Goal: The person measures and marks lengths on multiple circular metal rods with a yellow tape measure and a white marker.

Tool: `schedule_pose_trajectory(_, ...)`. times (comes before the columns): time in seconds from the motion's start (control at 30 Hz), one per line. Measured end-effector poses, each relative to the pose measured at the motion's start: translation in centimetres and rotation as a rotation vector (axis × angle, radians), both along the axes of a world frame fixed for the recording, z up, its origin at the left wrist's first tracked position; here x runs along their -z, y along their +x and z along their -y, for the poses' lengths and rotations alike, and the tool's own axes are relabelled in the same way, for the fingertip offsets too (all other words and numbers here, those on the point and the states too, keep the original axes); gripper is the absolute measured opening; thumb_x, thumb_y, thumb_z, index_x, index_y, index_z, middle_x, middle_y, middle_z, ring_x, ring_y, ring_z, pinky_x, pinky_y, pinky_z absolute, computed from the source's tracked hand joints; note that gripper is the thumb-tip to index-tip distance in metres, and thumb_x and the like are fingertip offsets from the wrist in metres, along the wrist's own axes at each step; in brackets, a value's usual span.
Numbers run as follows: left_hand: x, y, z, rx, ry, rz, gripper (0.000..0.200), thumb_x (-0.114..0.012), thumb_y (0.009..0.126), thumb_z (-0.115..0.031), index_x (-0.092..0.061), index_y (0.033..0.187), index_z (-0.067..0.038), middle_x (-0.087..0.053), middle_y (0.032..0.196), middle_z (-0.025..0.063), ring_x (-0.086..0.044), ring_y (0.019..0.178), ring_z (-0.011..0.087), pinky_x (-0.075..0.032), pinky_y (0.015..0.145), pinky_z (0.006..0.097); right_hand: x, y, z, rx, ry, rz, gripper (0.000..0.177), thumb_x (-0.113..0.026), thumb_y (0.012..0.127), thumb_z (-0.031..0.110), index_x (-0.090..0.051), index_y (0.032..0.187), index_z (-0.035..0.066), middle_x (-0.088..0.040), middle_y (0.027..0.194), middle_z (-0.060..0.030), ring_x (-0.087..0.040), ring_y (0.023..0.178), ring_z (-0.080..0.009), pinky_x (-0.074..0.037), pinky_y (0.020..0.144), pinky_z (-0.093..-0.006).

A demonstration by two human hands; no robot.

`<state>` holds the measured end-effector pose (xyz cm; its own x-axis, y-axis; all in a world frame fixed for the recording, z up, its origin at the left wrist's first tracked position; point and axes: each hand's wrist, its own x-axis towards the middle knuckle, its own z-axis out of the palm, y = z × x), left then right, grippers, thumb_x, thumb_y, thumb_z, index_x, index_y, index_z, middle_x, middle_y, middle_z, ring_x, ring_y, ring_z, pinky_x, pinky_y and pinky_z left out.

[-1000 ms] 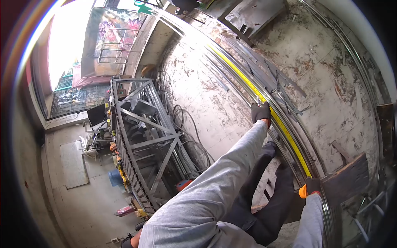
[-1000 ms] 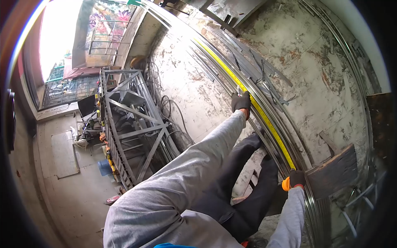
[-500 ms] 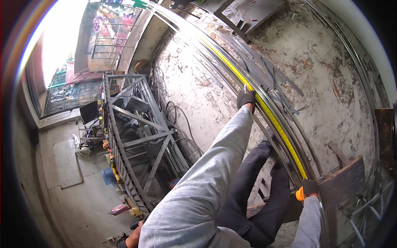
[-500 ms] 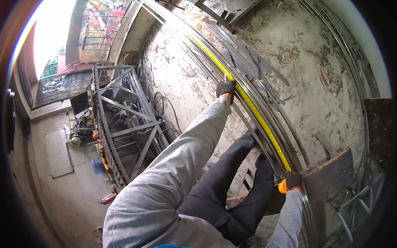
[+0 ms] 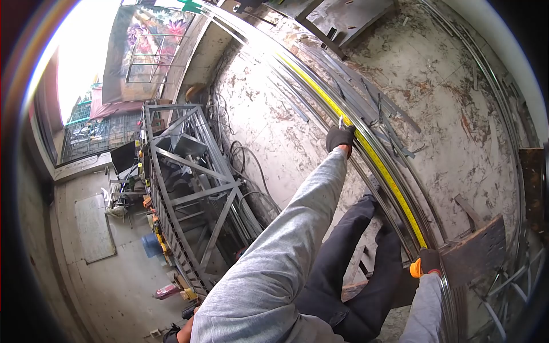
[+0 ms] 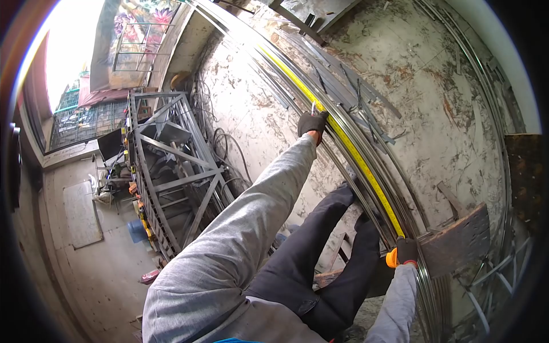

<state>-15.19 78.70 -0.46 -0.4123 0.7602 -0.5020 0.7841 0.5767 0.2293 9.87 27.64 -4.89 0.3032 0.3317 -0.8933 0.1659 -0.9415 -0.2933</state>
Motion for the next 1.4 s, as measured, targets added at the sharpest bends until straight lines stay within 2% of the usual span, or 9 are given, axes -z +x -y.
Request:
schedule_pose_trajectory(0.33,-2.8,2.3,2.1,-0.17,0.246,0.104,0.056,-0.079,0.078,-0.043,-0.065,0.112,0.0,-0.072,0.104,0.0202,-0.069,0.096,0.0379,-0.052,0.087,0.0458,-5.4,-1.0,1.6,-0.098,0.157,0.068,0.032,-0.059,0.092,0.027,-0.07,0.095,-0.003,-0.067,0.077,-0.023,-0.066,0.068,-0.0375,-0.05,0.063,-0.0479)
schedule_pose_trajectory(0.5,-1.1,-0.3,1.0,-0.407,0.244,0.81,0.023,-0.07,0.093,-0.033,-0.065,0.096,-0.011,-0.067,0.077,0.0063,-0.054,0.048,0.0152,-0.041,0.041,0.0312,-16.3,-3.1,-0.2,0.488,0.105,-0.36,0.013,-0.061,0.089,0.012,-0.062,0.085,-0.001,-0.06,0.061,-0.0081,-0.059,0.045,-0.0184,-0.046,0.043,-0.0327)
schedule_pose_trajectory(0.6,-3.7,-2.1,-0.5,-0.378,0.131,1.036,0.026,-0.069,0.095,-0.036,-0.064,0.097,-0.011,-0.067,0.076,0.0049,-0.05,0.047,0.0139,-0.04,0.042,0.0299,-22.8,-3.3,-1.1,0.46,0.04,-0.452,0.017,-0.058,0.087,0.005,-0.067,0.1,-0.002,-0.058,0.067,-0.0047,-0.057,0.052,-0.0131,-0.048,0.05,-0.0288)
schedule_pose_trajectory(0.87,-14.1,-5.5,-5.0,-0.309,0.225,1.23,0.033,-0.064,0.096,-0.034,-0.069,0.122,-0.015,-0.064,0.087,0.0022,-0.057,0.067,0.0142,-0.047,0.057,0.0317,-34.3,-2.3,-1.1,0.068,0.267,-0.31,0.015,-0.062,0.089,0.011,-0.07,0.085,-0.002,-0.064,0.069,-0.0075,-0.062,0.059,-0.0145,-0.048,0.057,-0.0313)
schedule_pose_trajectory(1.0,-21.3,-6.6,-5.2,-0.392,0.366,1.2,0.027,-0.068,0.093,-0.039,-0.069,0.105,-0.015,-0.065,0.079,0.001,-0.054,0.057,0.013,-0.044,0.05,0.0296,-40.7,-2.1,-2.4,0.142,0.137,-0.418,0.017,-0.062,0.09,0.012,-0.071,0.086,-0.001,-0.065,0.069,-0.0085,-0.063,0.061,-0.0145,-0.048,0.057,-0.0316)
schedule_pose_trajectory(1.03,-22.9,-7.3,-5.4,-0.371,0.357,1.161,0.027,-0.068,0.093,-0.039,-0.069,0.104,-0.015,-0.066,0.079,0.0009,-0.055,0.056,0.0127,-0.044,0.05,0.0294,-37.7,-1.4,1.3,-0.521,0.753,-0.164,0.017,-0.061,0.091,0.012,-0.071,0.087,-0.001,-0.067,0.07,-0.008,-0.062,0.06,-0.0145,-0.048,0.056,-0.0313)
schedule_pose_trajectory(1.07,-23.9,-8.1,-5.9,-0.353,0.349,1.122,0.027,-0.068,0.093,-0.04,-0.069,0.103,-0.015,-0.068,0.08,0.0008,-0.055,0.055,0.0124,-0.044,0.05,0.0293,-39.3,-1.2,0.7,-0.541,0.759,-0.135,0.017,-0.061,0.091,0.012,-0.071,0.087,-0.001,-0.067,0.07,-0.008,-0.062,0.06,-0.0145,-0.048,0.056,-0.0313)
schedule_pose_trajectory(1.13,-26.2,-9.0,-6.4,-0.385,0.366,1.19,0.026,-0.066,0.094,-0.037,-0.068,0.107,-0.016,-0.072,0.087,0.0011,-0.055,0.055,0.0115,-0.045,0.05,0.029,-43.4,-2.5,-0.3,0.133,0.231,-0.439,0.017,-0.061,0.091,0.011,-0.073,0.087,0.0,-0.069,0.072,-0.0073,-0.062,0.06,-0.0136,-0.049,0.057,-0.0303)
schedule_pose_trajectory(1.4,-31.7,-12.2,-10.9,-0.352,0.389,1.28,0.022,-0.068,0.092,-0.032,-0.065,0.104,-0.014,-0.07,0.083,0.0036,-0.06,0.061,0.0144,-0.048,0.054,0.0299,-46.1,-4.6,-1.5,0.035,0.251,-0.402,0.023,-0.067,0.091,0.021,-0.076,0.083,0.001,-0.068,0.069,-0.0054,-0.06,0.061,-0.0113,-0.047,0.057,-0.0318)
